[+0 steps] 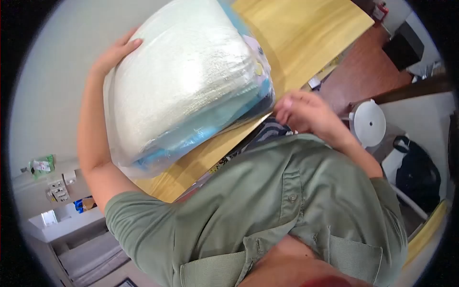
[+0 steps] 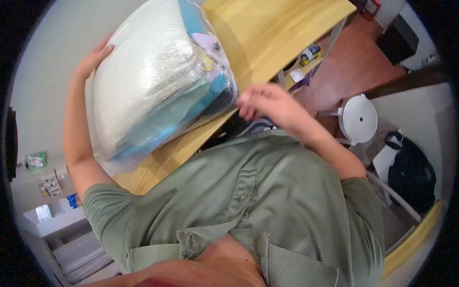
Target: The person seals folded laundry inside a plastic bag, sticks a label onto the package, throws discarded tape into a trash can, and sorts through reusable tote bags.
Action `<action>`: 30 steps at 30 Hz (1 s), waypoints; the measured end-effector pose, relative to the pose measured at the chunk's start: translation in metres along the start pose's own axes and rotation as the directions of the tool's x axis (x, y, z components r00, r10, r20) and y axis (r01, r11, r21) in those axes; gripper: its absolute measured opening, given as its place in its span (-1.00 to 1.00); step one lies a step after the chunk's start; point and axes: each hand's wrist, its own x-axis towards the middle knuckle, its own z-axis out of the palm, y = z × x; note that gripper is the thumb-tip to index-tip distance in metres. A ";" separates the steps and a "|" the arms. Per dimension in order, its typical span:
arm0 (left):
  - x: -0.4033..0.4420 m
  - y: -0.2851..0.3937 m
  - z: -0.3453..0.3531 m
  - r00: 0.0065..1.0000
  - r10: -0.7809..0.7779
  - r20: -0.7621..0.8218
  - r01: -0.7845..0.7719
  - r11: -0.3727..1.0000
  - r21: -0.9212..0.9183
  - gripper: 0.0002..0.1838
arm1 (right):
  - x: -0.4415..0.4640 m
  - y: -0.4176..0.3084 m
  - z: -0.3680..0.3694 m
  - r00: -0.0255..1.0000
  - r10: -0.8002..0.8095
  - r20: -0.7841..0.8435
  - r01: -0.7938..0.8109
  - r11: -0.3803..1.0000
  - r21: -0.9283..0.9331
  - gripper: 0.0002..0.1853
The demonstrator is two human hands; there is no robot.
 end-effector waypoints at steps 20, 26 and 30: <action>-0.234 -0.025 0.123 0.664 -0.747 0.021 0.538 0.458 -0.708 -0.36 | 0.033 0.171 0.058 0.066 0.542 0.838 -0.736 0.594 -0.326 -0.61; -0.269 0.061 0.177 0.395 -0.914 -0.095 0.601 0.336 -0.726 -0.44 | 0.009 0.065 0.005 0.209 0.387 0.898 -0.955 0.277 0.104 -0.57; -0.263 0.123 0.210 0.308 -0.942 -0.135 0.483 0.277 -0.830 -0.35 | 0.018 -0.021 -0.049 0.698 0.426 0.575 -0.699 0.581 0.418 -0.49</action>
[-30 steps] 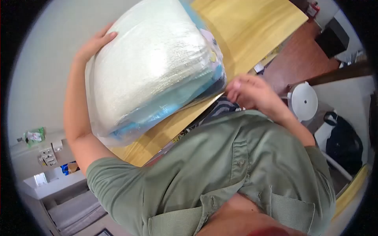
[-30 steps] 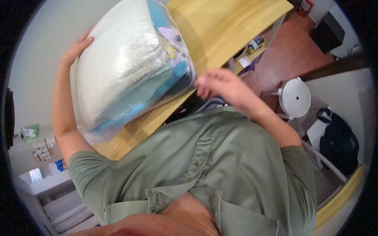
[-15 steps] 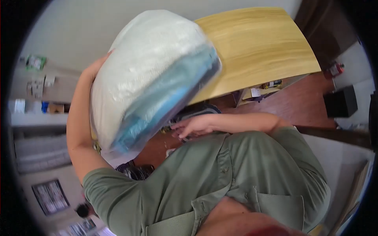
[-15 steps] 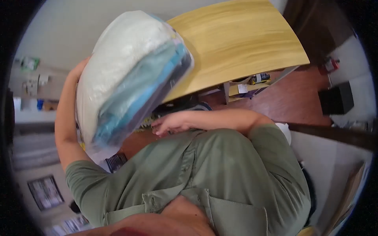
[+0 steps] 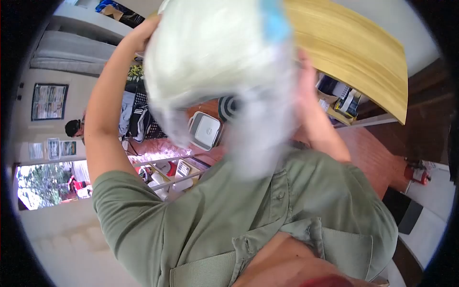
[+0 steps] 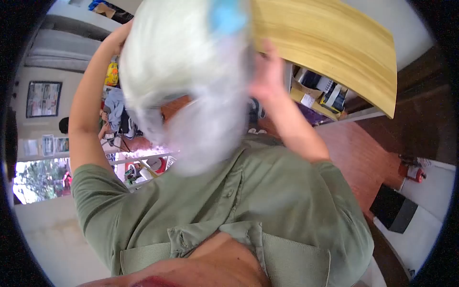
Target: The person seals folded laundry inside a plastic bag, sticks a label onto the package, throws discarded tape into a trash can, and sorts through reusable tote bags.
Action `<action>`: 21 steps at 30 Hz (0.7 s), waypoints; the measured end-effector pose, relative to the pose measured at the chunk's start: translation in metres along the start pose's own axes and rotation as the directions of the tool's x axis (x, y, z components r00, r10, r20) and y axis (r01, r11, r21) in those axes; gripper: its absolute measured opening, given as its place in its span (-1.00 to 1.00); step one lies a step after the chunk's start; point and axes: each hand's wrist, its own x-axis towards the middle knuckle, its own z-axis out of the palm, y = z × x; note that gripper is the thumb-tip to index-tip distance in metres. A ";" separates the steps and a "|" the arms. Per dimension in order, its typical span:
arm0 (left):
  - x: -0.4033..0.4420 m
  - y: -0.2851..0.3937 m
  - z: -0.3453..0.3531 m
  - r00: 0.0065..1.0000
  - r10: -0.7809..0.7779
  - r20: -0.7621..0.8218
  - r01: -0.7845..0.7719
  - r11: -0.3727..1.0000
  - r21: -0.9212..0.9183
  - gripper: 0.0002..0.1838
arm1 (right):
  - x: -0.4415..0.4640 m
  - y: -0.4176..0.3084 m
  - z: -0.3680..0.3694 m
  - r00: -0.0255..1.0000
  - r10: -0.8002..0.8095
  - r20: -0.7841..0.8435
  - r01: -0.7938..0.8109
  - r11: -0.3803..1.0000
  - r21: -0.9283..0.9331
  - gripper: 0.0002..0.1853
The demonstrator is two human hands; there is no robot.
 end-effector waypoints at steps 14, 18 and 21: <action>0.062 0.031 0.045 0.213 0.849 -0.484 -0.793 0.439 0.423 -0.50 | -0.027 -0.170 0.003 0.940 -0.340 -0.014 0.291 0.824 -0.486 -0.34; 0.086 0.065 0.080 -0.007 0.999 0.032 -0.827 -0.023 0.561 -0.42 | -0.097 -0.126 -0.004 0.912 -0.407 0.042 0.300 0.595 -0.745 -0.29; 0.000 0.091 0.140 0.022 0.945 0.327 -0.776 -0.190 0.602 -0.07 | -0.092 -0.073 0.015 0.795 -0.592 0.132 0.231 0.095 -0.968 -0.34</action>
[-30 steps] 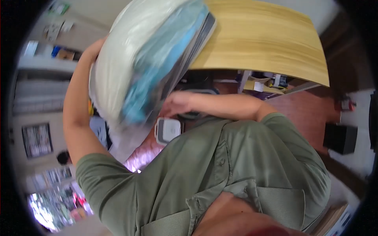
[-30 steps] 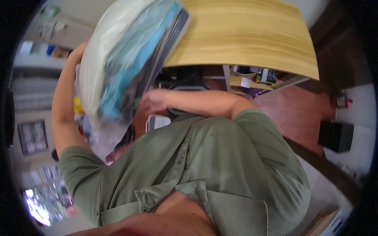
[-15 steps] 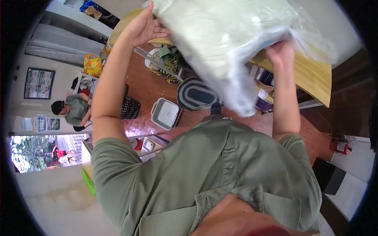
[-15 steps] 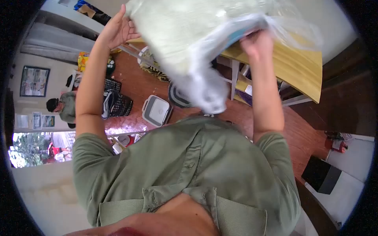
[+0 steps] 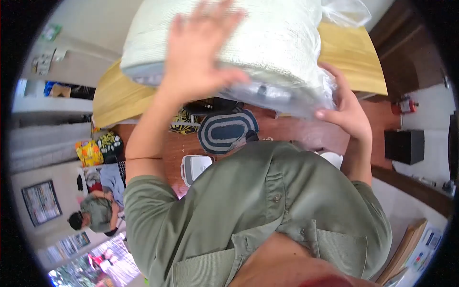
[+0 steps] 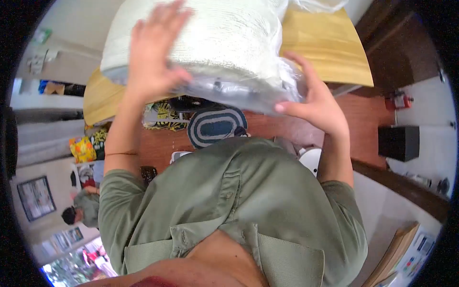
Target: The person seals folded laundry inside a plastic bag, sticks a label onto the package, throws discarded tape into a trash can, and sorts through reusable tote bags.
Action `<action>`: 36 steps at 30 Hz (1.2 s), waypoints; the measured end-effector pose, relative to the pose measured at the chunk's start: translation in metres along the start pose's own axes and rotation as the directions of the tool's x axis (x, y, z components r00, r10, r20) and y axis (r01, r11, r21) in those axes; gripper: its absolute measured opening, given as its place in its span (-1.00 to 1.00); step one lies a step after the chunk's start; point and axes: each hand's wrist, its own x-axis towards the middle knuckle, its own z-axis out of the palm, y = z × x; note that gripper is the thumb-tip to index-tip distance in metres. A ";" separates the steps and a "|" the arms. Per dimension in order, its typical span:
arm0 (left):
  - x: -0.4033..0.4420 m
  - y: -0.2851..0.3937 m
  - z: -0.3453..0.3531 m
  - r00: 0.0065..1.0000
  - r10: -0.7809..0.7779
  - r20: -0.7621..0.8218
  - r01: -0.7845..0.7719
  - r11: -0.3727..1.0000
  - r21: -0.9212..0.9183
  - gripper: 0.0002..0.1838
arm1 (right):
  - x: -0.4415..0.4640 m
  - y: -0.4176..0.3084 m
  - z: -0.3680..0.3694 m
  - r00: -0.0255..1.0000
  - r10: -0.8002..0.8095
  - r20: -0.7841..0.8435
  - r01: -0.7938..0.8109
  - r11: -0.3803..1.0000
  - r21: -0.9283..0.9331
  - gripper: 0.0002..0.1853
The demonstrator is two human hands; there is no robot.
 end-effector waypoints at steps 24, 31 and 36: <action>0.220 0.125 0.051 0.238 0.340 0.910 -0.411 0.884 -0.223 -0.61 | 0.039 0.010 -0.040 0.396 -0.742 0.541 0.504 -0.316 -0.803 -0.43; 0.210 0.109 0.054 0.251 0.412 0.876 0.109 0.887 -0.449 -0.62 | 0.036 0.015 -0.047 0.355 -0.764 0.540 0.555 -0.293 -0.779 -0.53; 0.133 0.106 0.023 0.860 0.195 0.473 0.088 0.854 -0.513 -0.74 | 0.037 0.013 -0.041 0.640 -0.698 0.322 0.556 0.133 -0.820 -0.88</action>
